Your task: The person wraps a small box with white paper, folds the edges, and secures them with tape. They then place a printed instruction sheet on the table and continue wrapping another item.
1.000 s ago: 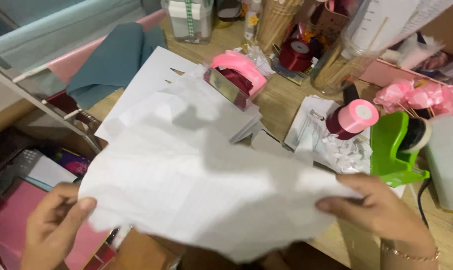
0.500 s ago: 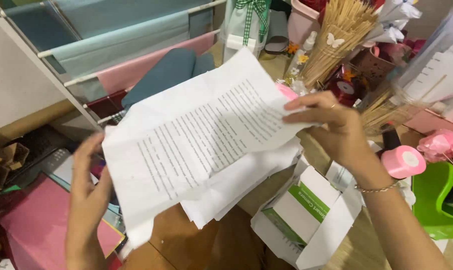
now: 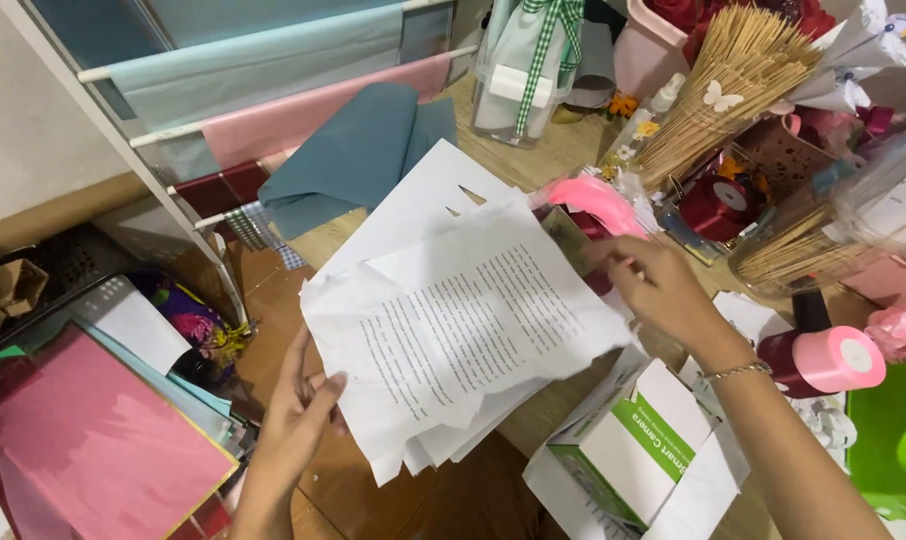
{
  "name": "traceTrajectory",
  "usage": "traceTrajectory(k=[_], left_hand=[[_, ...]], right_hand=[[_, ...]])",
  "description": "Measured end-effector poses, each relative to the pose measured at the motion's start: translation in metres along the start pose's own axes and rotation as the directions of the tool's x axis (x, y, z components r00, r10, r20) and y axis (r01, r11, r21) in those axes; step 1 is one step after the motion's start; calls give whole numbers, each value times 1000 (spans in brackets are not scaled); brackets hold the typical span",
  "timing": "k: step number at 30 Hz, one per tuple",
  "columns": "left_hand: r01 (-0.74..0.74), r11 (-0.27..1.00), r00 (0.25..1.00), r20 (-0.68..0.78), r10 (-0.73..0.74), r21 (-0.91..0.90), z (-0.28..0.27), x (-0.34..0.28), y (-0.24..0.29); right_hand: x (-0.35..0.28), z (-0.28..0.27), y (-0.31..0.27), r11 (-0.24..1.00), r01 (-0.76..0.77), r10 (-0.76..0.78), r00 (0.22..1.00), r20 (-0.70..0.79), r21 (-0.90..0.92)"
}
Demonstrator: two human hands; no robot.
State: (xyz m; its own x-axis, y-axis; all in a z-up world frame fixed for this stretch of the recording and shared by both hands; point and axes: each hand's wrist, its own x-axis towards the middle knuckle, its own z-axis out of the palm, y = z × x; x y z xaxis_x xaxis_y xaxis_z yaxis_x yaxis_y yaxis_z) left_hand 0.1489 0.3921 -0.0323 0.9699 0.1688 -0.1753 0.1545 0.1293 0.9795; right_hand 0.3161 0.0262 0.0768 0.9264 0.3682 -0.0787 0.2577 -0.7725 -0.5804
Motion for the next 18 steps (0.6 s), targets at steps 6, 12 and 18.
traceTrajectory(k=[6,12,18], left_hand=[[5,989,995,-98,10,147,15,-14,24],[-19,994,997,-75,28,108,27,-21,31],[-89,996,996,29,89,11,47,-12,27]], right_hand=[[22,11,28,886,-284,278,958,-71,-367],[22,-3,5,898,-398,383,917,-112,-185],[4,-20,0,951,-309,289,905,-311,-16]])
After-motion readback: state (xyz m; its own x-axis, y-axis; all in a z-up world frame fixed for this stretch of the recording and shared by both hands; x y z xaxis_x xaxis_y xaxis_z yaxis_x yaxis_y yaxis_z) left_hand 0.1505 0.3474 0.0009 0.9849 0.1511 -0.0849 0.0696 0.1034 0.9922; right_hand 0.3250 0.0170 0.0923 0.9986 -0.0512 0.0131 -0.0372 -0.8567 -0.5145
